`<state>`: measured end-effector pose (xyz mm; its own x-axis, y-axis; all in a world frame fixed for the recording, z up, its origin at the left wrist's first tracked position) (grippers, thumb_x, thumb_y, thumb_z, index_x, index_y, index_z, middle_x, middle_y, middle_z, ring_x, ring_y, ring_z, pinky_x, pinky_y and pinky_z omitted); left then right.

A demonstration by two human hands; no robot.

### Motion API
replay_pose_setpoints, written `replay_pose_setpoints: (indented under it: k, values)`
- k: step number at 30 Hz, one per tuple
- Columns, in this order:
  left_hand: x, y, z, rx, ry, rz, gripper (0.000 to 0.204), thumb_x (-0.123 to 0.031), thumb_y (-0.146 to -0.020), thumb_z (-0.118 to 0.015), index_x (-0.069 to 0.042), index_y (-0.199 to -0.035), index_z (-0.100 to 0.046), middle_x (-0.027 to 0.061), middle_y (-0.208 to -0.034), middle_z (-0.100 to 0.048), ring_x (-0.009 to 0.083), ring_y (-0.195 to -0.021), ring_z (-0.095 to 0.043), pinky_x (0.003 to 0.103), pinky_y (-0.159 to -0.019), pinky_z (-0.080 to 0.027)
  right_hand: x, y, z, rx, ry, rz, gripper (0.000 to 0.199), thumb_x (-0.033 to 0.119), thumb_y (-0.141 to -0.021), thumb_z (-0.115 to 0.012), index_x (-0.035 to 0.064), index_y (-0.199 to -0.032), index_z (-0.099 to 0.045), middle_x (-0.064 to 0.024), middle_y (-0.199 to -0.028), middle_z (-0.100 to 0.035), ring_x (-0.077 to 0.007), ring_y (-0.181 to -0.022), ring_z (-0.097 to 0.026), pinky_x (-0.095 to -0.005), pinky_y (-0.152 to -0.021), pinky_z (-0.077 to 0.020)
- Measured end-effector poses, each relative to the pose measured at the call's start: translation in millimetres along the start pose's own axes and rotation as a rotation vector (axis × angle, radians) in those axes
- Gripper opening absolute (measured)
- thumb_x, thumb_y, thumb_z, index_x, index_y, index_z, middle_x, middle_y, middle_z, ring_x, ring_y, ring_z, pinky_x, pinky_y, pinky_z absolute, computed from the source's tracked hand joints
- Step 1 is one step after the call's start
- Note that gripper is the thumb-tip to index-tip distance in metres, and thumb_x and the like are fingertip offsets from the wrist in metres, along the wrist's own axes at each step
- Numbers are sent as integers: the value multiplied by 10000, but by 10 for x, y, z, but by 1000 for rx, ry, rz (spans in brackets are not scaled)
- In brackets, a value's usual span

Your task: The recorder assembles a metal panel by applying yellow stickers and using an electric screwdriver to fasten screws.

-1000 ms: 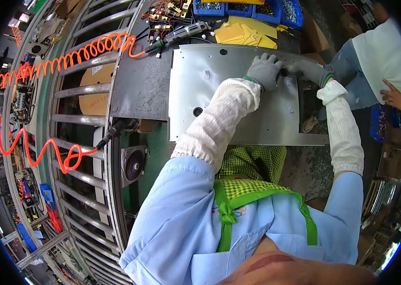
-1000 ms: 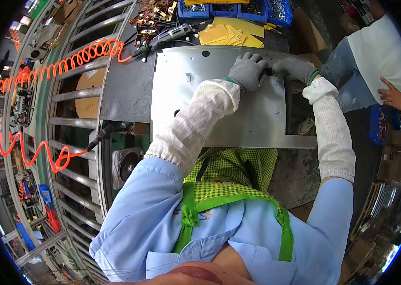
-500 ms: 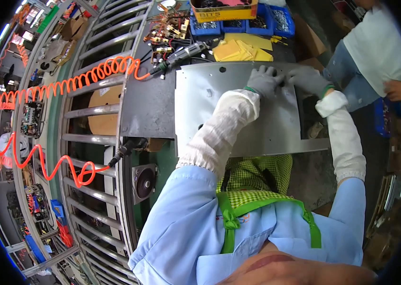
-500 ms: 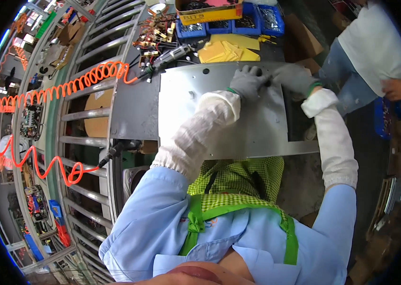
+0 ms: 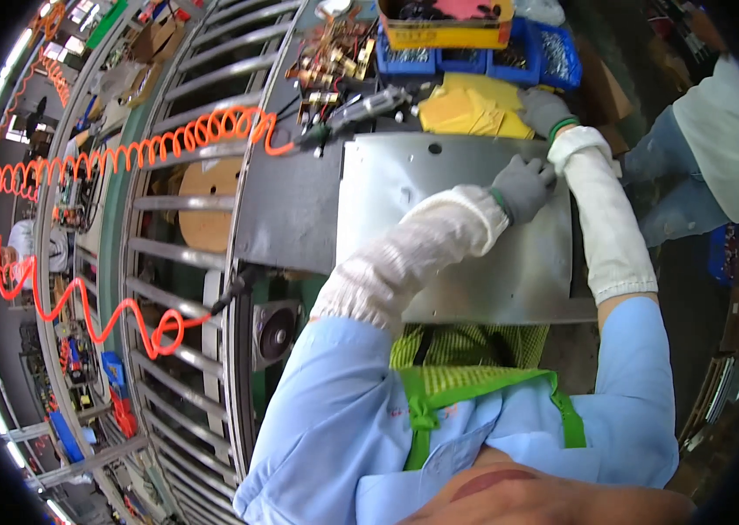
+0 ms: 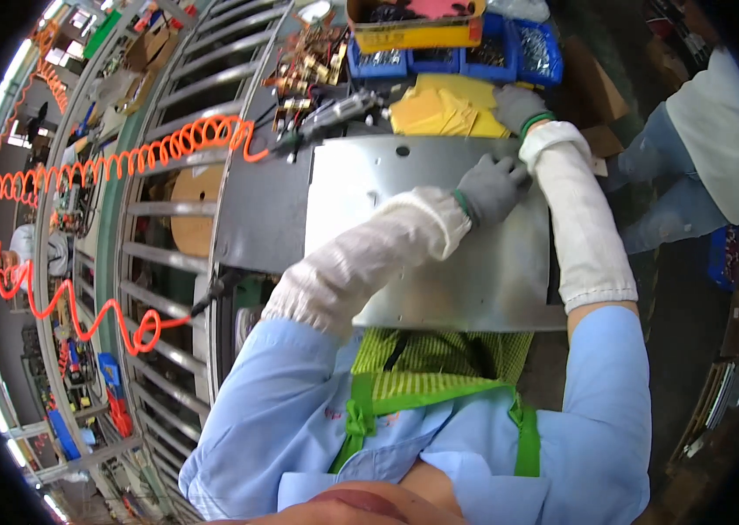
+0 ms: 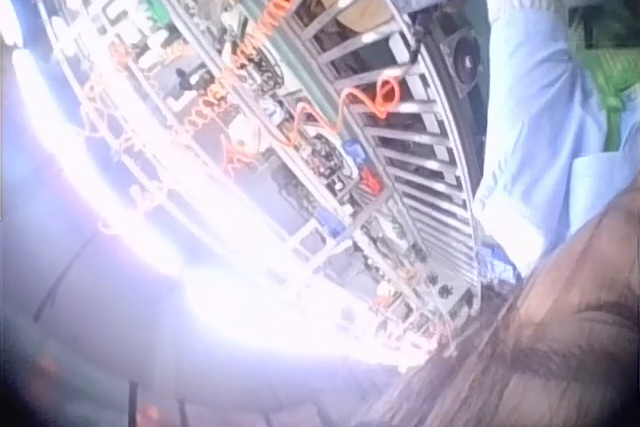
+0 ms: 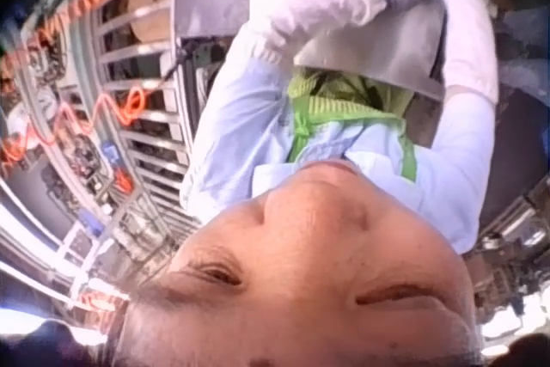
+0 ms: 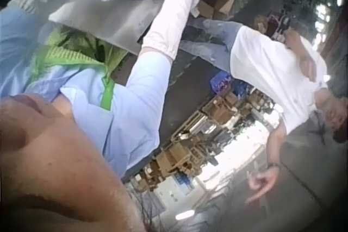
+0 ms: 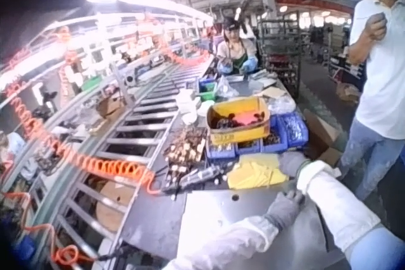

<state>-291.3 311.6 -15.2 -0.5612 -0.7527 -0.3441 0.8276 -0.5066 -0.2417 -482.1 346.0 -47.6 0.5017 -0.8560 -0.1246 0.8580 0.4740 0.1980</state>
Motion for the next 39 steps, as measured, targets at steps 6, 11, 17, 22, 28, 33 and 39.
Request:
replay_pose_setpoints:
  k: [6, 11, 17, 22, 28, 33, 39]
  values:
    - [1272, 48, 742, -192, -13, 143, 464, -189, -749, -675, -64, -1182, -564, 165, -1103, -598, 347, -1035, -594, 444, -862, -499, 280, -61, 249, 141, 151, 159, 407, 259, -867, -577, 15, -1192, -569, -188, -1081, -656, -348, -999, -632, -425, -850, -506]
    - [2092, -20, 704, 54, -126, 400, 576, -415, -767, -716, -104, -1229, -566, 183, -1201, -576, 368, -1065, -590, 444, -903, -488, 393, 15, 177, -101, 312, 203, 297, 78, -861, -523, 13, -1137, -609, -181, -947, -703, -315, -811, -704, -439, -680, -565]
    - [2241, -207, 661, 266, -162, 459, 673, -487, -677, -783, -144, -1220, -580, 183, -1207, -573, 382, -1097, -575, 442, -929, -484, 368, 122, 285, -359, 361, 31, 213, 144, -882, -512, 73, -1069, -586, -66, -910, -678, -237, -799, -687, -386, -643, -552]
    - [2169, -115, 1086, -47, -96, 438, 416, -311, -746, -746, -166, -1122, -639, 174, -1015, -660, 366, -916, -647, 435, -797, -523, 429, 388, 781, -452, 419, 67, 193, 170, -902, -486, 127, -1043, -610, -50, -926, -666, -235, -869, -666, -391, -696, -514]
    - [2367, -92, 1190, -145, 90, 301, 241, -264, -798, -689, -165, -1016, -709, 115, -916, -697, 312, -846, -663, 386, -757, -522, 197, 1029, 1096, -316, 248, -246, 187, 185, -924, -473, 131, -1036, -612, -66, -901, -683, -259, -833, -689, -438, -715, -550]
    - [2437, -177, 1258, -242, 120, 306, 317, -394, -811, -665, -199, -1058, -695, 83, -1017, -697, 311, -946, -654, 387, -838, -512, 105, 2105, 1238, -549, 104, -180, 161, 260, -956, -471, 134, -987, -565, -102, -864, -678, -278, -783, -688, -422, -629, -540]
    - [2365, -233, 1403, -507, 72, 439, 292, -349, -892, -562, -132, -1077, -624, 163, -994, -683, 369, -958, -638, 454, -830, -502, -274, 2063, 611, -629, 92, -213, 215, 309, -974, -467, 109, -903, -500, -141, -794, -663, -319, -706, -669, -455, -579, -515]
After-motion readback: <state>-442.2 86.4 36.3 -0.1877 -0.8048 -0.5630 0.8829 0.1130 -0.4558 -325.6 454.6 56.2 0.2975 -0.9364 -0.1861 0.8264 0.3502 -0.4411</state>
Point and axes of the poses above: each hand's wrist, its own y-axis away from the middle knuckle, its own z-axis out of the back of the hand, x = y × z, the point moved 7 cm from there along -y, towards the middle knuckle
